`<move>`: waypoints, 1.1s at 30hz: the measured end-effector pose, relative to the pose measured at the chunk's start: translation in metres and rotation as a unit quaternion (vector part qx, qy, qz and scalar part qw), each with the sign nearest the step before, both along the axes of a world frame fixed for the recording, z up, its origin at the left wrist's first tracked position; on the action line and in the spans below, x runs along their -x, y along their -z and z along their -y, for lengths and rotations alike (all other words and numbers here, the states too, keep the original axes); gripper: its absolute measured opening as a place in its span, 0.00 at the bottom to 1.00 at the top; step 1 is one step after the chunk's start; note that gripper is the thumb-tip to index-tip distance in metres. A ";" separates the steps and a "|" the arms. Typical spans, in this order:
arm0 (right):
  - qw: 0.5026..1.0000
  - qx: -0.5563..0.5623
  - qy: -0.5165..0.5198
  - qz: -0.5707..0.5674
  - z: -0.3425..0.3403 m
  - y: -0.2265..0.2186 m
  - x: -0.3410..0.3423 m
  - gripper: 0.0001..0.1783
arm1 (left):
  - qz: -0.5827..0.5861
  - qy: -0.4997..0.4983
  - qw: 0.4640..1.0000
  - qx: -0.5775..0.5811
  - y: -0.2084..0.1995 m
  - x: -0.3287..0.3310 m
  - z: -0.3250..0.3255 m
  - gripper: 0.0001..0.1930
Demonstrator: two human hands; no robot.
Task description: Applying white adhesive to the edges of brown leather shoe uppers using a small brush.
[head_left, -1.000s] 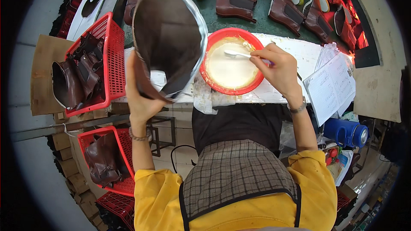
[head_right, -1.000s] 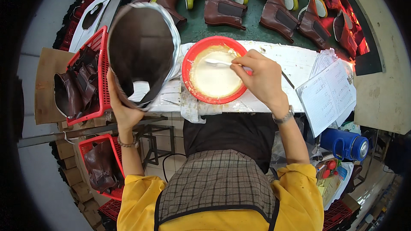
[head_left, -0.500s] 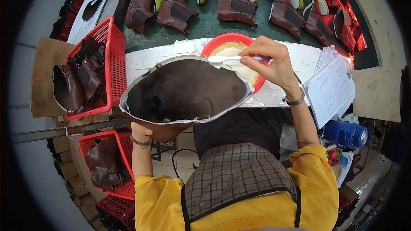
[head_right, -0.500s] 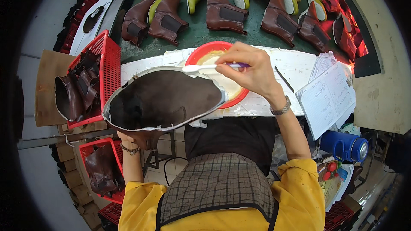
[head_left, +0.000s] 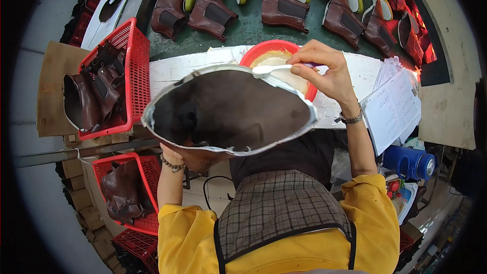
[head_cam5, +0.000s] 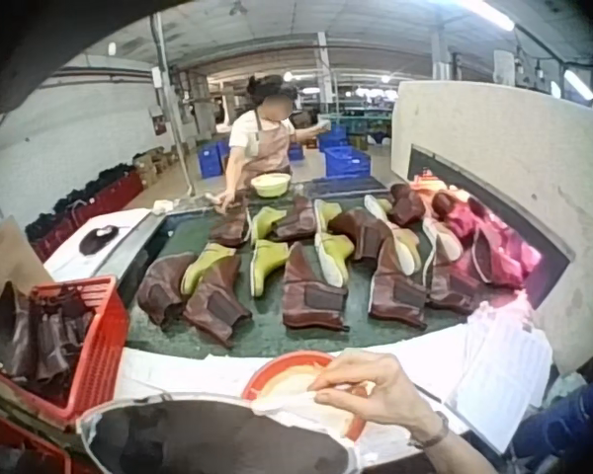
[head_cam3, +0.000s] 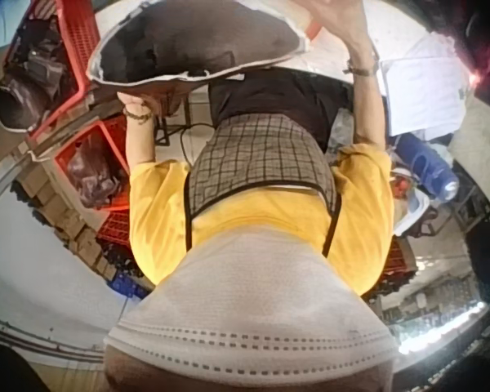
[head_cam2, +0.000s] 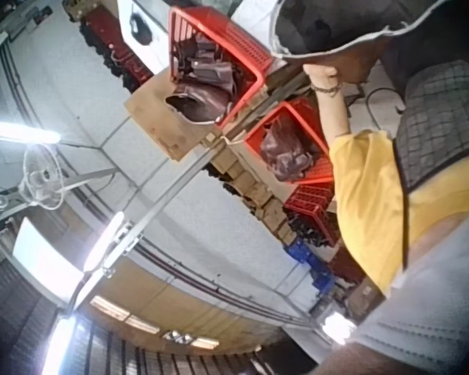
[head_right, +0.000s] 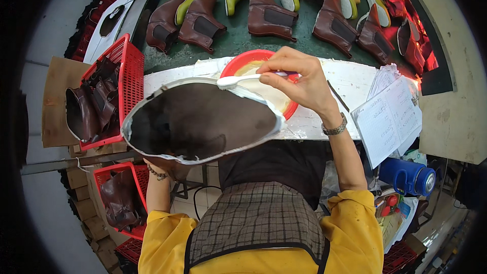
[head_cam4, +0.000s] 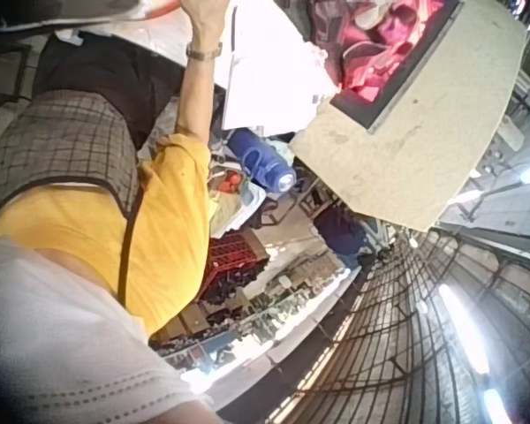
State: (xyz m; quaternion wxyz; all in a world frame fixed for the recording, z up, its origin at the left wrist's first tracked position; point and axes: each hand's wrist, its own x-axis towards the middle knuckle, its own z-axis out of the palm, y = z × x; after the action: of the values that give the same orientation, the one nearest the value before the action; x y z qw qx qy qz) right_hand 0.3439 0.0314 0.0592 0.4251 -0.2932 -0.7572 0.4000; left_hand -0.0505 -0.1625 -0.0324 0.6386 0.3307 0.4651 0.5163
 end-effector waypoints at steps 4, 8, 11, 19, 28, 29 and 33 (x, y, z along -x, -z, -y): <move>0.999 -0.039 -0.031 -0.013 -0.013 -0.005 0.009 0.08 | 0.089 0.067 0.994 0.007 -0.007 -0.019 -0.025 0.51; 0.996 -0.054 -0.069 0.008 -0.023 -0.015 0.016 0.08 | 0.175 0.120 0.977 0.016 -0.013 -0.043 -0.042 0.50; 0.992 -0.078 -0.087 0.044 -0.030 -0.023 0.018 0.08 | 0.244 0.168 0.955 0.024 -0.016 -0.057 -0.027 0.49; 0.962 -0.222 -0.134 0.082 -0.037 -0.028 0.061 0.07 | 0.327 0.279 0.896 0.111 -0.018 -0.070 -0.033 0.46; 0.978 0.139 0.139 -0.071 -0.024 0.016 -0.023 0.10 | 0.074 -0.011 0.997 -0.007 -0.091 0.008 -0.026 0.44; 0.962 0.185 0.172 -0.101 -0.019 0.037 -0.038 0.12 | 0.001 -0.053 0.998 -0.046 -0.105 0.015 -0.042 0.45; 0.918 0.270 0.281 -0.071 0.005 0.111 -0.045 0.14 | -0.164 -0.145 0.970 -0.104 -0.168 0.032 -0.132 0.36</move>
State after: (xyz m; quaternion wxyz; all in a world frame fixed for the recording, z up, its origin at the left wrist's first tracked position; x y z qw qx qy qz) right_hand 0.3891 0.0264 -0.0515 0.4772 -0.5683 -0.4749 0.4731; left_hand -0.0830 -0.0303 0.1354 0.4342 0.4044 0.5505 0.5873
